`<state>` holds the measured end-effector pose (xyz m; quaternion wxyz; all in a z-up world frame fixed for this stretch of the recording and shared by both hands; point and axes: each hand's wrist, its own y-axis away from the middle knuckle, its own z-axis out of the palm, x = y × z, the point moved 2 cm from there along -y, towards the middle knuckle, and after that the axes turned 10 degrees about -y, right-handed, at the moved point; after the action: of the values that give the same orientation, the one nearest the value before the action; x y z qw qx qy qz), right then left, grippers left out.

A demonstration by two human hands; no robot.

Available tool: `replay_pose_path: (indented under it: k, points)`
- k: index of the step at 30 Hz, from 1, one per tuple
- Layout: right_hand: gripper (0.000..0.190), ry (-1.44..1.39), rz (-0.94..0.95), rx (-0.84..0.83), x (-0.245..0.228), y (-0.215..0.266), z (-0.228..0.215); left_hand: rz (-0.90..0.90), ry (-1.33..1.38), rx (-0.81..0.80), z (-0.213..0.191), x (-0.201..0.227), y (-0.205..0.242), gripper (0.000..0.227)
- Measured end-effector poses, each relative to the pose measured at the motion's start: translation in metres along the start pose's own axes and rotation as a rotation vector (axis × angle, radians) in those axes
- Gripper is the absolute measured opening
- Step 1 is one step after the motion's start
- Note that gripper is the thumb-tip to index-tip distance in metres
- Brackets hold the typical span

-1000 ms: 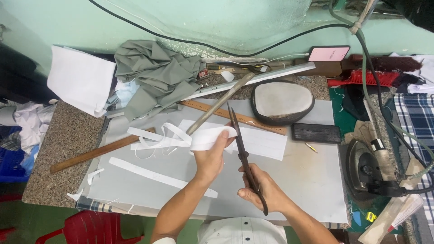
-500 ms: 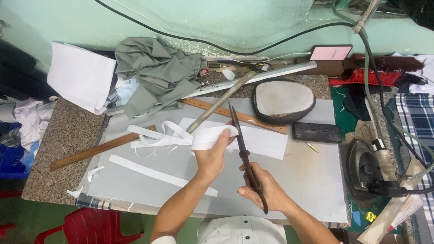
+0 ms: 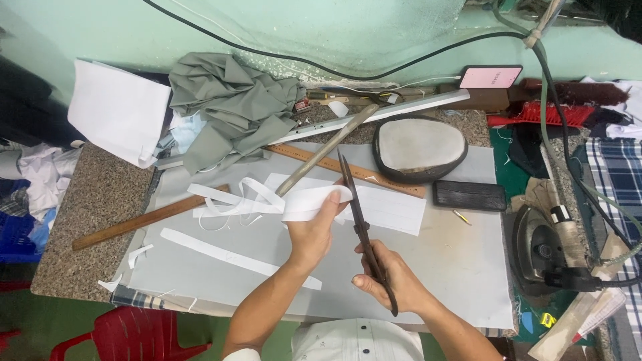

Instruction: The person uses a pair of large shears to cut a long strip of white paper on a table. They hold the paper with one hand and cut it into smaller pieces with the other, occasionally adjusting the paper's position.

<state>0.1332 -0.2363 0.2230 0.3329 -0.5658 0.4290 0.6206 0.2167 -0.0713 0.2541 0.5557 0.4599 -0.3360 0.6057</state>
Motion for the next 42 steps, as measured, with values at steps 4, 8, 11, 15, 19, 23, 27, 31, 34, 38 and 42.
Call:
replay_pose_path:
  k: [4,8,11,15,19,23,27,31,34,38,42]
  points:
    - [0.066,0.019,0.007,0.006,0.001,0.000,-0.001,-0.007,-0.009,-0.010,-0.001,0.000,-0.001,0.023]
    - [0.063,-0.011,-0.004,0.006,0.003,-0.001,-0.001,-0.001,-0.018,-0.005,-0.002,0.000,-0.001,0.022]
    - [0.064,-0.002,0.000,0.008,0.004,-0.001,-0.002,-0.015,-0.017,0.008,-0.002,-0.001,-0.001,0.023]
    - [0.063,-0.004,-0.026,-0.001,0.004,-0.001,-0.002,-0.027,-0.007,0.019,-0.002,-0.002,-0.002,0.022]
    - [0.065,0.012,0.015,0.009,0.006,-0.001,-0.003,-0.015,-0.008,-0.003,-0.003,-0.001,-0.003,0.023]
    - [0.065,0.005,0.019,0.008,0.006,-0.002,-0.004,0.001,-0.034,-0.005,-0.003,0.000,-0.003,0.022]
    - [0.064,0.009,0.022,0.010,0.010,-0.001,-0.005,-0.003,-0.043,0.004,-0.003,0.002,-0.003,0.020]
    - [0.063,0.042,-0.001,0.014,0.008,-0.001,-0.005,0.000,-0.066,0.011,-0.003,0.005,-0.002,0.023]
    - [0.061,0.035,-0.021,0.009,0.007,-0.001,-0.006,-0.006,-0.065,0.013,-0.002,0.006,-0.002,0.021]
    - [0.063,0.036,0.010,0.011,0.007,-0.001,-0.006,-0.032,-0.060,0.038,-0.002,0.008,-0.001,0.016]
    - [0.062,0.055,0.025,0.012,0.005,-0.001,-0.007,-0.037,-0.067,0.061,-0.003,0.007,-0.002,0.014]
